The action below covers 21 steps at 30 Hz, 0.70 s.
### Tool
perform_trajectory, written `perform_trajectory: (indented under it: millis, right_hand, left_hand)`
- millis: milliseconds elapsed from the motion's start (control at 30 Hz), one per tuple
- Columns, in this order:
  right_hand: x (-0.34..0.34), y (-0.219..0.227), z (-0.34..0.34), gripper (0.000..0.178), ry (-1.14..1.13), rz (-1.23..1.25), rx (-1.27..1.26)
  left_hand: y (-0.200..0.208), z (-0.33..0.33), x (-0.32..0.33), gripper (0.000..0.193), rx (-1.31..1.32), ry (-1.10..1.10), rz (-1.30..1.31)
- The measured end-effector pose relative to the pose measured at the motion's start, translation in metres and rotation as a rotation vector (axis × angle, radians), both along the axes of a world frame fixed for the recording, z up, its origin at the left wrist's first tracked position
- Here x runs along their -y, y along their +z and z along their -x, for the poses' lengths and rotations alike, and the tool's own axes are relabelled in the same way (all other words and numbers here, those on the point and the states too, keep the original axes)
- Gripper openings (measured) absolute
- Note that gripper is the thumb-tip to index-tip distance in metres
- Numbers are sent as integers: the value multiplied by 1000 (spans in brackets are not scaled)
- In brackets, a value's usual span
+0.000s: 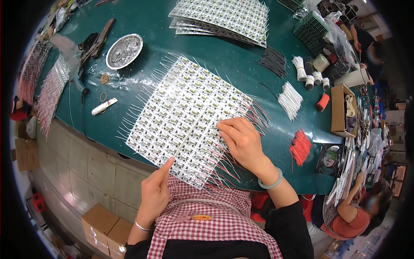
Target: The person uses a soldering iron to attach red and white wires to a large LED panel on a green workbench. They repeatedly pick up wires, position them on the panel, and apply the soldering iron to secure the connections. The person occasionally adjusts the panel and organizes the wires during the process.
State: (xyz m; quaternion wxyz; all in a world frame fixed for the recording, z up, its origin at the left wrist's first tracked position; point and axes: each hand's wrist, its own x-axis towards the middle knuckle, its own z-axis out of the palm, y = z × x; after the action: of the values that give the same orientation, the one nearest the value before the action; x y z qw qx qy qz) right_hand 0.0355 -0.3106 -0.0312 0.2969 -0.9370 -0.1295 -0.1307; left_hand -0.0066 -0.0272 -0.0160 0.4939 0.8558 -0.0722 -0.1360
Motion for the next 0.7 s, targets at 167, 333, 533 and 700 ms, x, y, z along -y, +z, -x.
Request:
perform_trajectory:
  millis: [167, 333, 533, 700]
  right_hand:
    - [1, -1, 2, 22, 0, -16, -20]
    - [3, 2, 2, 25, 9, -21, -44]
    - [4, 1, 4, 27, 8, -48, -61]
    - [6, 2, 4, 27, 15, -75, -76]
  left_hand:
    - [-19, -15, 18, 50, 218, -66, -65]
    - [-15, -34, 44, 55, 299, -154, -324]
    - [-23, -54, 70, 67, 409, -203, -479]
    - [-28, -66, 80, 69, 440, -198, -430]
